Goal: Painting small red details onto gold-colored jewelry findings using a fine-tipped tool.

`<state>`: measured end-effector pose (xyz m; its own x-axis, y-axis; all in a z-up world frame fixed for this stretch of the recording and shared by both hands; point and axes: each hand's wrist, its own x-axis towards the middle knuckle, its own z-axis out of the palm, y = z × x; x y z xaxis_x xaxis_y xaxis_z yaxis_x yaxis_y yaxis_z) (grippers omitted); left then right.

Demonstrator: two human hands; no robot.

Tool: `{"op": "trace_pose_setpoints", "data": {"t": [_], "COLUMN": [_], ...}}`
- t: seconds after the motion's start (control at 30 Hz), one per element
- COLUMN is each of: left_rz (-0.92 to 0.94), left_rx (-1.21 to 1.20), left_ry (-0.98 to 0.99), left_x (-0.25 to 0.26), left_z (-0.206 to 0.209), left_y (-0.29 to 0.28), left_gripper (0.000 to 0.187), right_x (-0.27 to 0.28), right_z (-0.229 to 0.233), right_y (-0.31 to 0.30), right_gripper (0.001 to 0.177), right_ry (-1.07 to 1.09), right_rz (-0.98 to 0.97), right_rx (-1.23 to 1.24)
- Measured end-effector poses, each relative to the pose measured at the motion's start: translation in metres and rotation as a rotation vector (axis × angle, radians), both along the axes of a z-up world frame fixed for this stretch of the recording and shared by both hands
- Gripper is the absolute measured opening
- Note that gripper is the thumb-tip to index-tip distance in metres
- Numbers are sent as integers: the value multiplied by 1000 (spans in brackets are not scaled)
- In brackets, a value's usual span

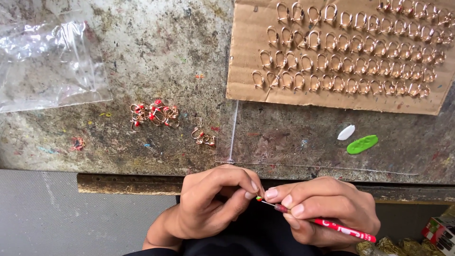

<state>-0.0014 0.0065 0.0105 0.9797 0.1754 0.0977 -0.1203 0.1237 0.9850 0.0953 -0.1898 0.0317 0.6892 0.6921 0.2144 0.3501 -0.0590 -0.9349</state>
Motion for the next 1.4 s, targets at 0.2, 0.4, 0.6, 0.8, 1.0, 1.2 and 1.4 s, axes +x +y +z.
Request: {"op": "trace_pose_setpoints", "data": {"t": [0.2,0.4,0.6,0.8,1.0,1.2,1.4], "left_rz": [-1,-3,-2,2,35,85,136], "left_rx": [-6,-1,5,-4,2,161,234], "left_ry": [-8,-4,-7,-3,-6,-1,6], "left_x": [0,0,1,1,2,5,9], "left_z": [-1,0,-1,0,1,5,2], "left_y": [0,1,0,-1,-8,-16,-31], "left_gripper": [5,5,5,5,4,4,6], "right_x": [-1,0,3,-4,-12,28,41], "right_z": [2,-2,-5,-6,-1,-24,-5], "right_y": [2,2,-2,-2,-26,-43,-35], "right_gripper": [14,14,15,13,12,18,15], "right_ry": [-18,-25,-30,32,-74,-552,-557], "right_rz": [-16,-13,30,-12,-206,-541,-652], "right_rx": [-25,4,23,110,55,-38,-202]}}
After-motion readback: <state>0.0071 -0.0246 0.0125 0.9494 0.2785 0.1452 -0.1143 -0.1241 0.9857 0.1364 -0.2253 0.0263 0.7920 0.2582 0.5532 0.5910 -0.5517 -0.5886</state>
